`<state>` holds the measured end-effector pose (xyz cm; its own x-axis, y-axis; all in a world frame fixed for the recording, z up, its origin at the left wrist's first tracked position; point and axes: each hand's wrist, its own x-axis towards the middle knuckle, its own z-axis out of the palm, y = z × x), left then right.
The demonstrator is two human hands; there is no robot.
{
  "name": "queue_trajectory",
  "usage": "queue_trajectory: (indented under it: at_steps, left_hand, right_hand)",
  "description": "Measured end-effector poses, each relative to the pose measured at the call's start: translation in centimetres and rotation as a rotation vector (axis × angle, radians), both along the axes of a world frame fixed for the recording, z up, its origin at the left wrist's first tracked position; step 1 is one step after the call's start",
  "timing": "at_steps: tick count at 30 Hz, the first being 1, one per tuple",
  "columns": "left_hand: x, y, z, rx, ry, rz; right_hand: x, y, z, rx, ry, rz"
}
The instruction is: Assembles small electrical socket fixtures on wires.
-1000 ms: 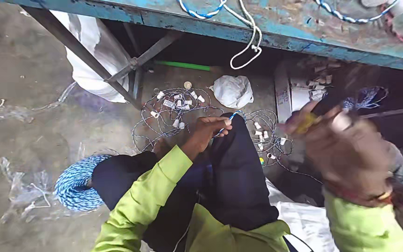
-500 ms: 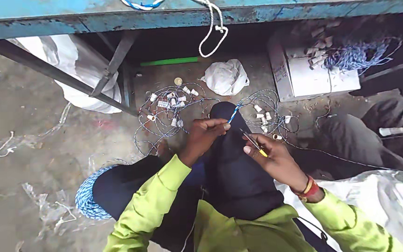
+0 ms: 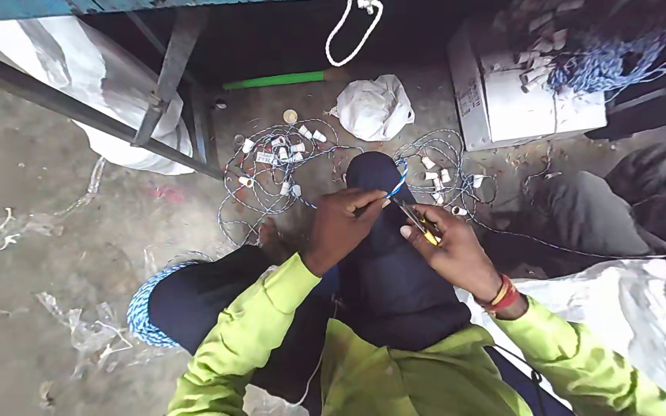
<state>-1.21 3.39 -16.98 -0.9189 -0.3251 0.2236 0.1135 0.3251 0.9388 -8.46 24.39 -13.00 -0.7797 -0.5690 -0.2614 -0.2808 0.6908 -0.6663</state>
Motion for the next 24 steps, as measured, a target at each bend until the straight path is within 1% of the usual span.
queue_trajectory:
  at_steps: [5, 9, 14, 24]
  left_hand:
    - [0.5, 0.5, 0.3, -0.135, 0.014, 0.052]
    - [0.5, 1.2, 0.0, -0.151, 0.067, 0.106]
    - [0.4, 1.0, 0.0, -0.202, 0.060, 0.140]
    - [0.2, 1.0, -0.2, -0.222, 0.076, 0.150]
  right_hand:
    - [0.6, -0.3, -0.2, 0.022, 0.138, -0.004]
    - [0.7, -0.4, -0.3, 0.031, 0.222, 0.007]
    - [0.8, -0.4, -0.6, 0.031, 0.195, -0.003]
    - [0.7, -0.8, -0.7, 0.001, 0.170, 0.002]
